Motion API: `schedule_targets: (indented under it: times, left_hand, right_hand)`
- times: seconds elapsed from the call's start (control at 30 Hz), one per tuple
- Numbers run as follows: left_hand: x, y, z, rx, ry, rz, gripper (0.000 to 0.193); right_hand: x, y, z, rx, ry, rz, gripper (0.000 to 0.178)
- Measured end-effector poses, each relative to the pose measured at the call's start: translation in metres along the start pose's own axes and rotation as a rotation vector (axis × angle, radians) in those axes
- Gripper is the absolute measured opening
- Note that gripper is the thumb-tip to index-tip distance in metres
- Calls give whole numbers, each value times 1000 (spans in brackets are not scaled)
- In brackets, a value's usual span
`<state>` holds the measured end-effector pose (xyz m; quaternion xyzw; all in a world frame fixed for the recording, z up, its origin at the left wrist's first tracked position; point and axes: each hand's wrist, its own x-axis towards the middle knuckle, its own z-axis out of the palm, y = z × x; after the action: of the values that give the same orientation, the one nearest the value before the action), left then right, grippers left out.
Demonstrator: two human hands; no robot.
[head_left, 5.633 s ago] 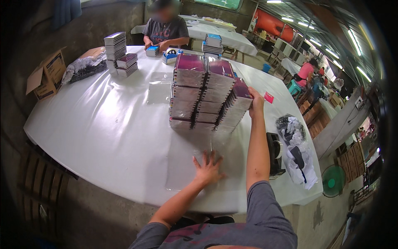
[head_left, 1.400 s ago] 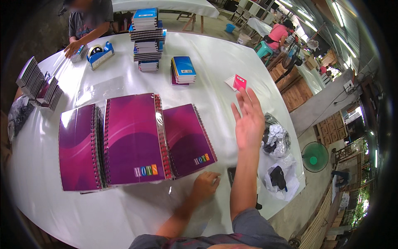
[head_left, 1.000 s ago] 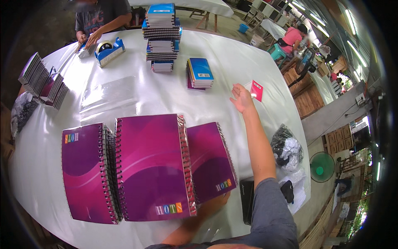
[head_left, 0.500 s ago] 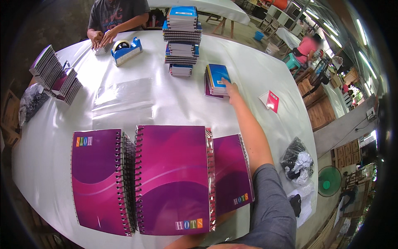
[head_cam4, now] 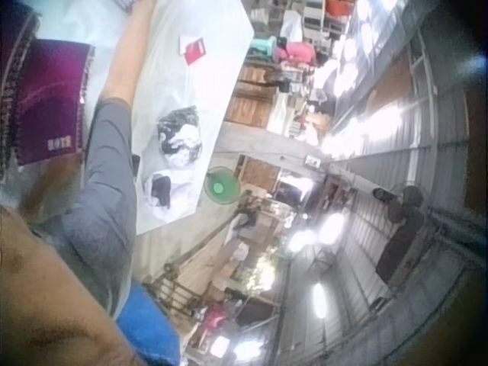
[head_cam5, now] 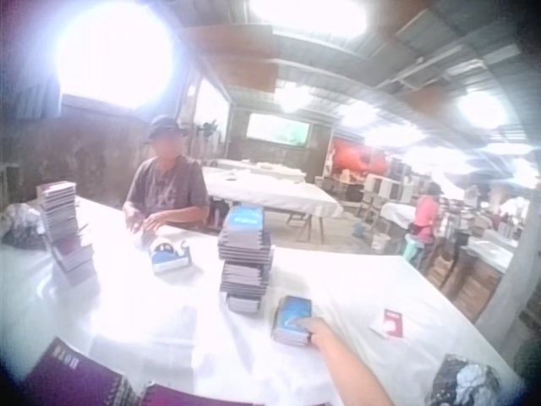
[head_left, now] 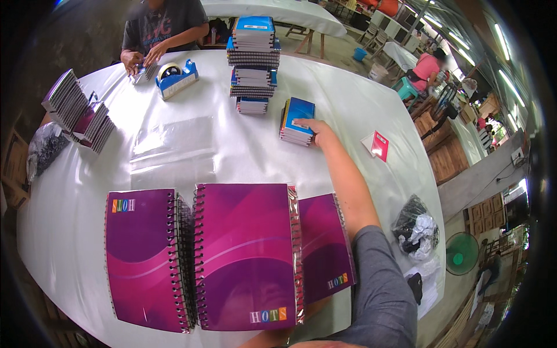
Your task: The person wraps stacks of spiral-bound notebooks in clear plastic film at a white table. They place the notebooks on the film, fold the film around them, and seal the package with tape from a dispenser. The wrapped stacks are placed on the table.
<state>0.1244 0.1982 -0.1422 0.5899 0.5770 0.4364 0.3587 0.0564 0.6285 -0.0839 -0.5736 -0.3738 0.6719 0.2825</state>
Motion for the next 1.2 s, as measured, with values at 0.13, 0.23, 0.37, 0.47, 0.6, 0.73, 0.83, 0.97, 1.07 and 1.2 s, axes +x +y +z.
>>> schedule_targets:
  times: [0.13,0.23,0.37,0.47,0.6,0.73,0.83,0.97,1.07,1.2]
  left_hand:
    - [2,-2,-1,15,13,-9,27]
    - [1,-4,-1,21,2,-4,27]
    - [2,-6,-3,37,15,-15,27]
    - [1,-7,-4,57,7,-1,27]
    - [0,-9,-1,92,24,1,28]
    - [-4,-11,0,115,21,15,28]
    - [-8,-11,3,135,34,13,29]
    - [-11,-14,7,164,85,-2,29]
    - [-9,-11,7,129,57,-24,29]
    - [0,7,-7,-4,-6,4,21]
  right_hand:
    - [1,-2,12,-99,30,-19,48]
    - [5,0,6,-44,-14,39,47]
    - [-17,-3,24,-31,-68,85,48]
    - [-3,-3,24,-136,-97,12,50]
    - [7,0,37,-138,54,-63,53]
    - [19,7,21,12,152,-84,58]
    - [17,9,14,-54,192,-29,43]
    - [-14,22,15,222,-37,-35,43]
    - [-18,29,10,307,38,-104,42]
    - [-23,36,17,315,156,-204,41]
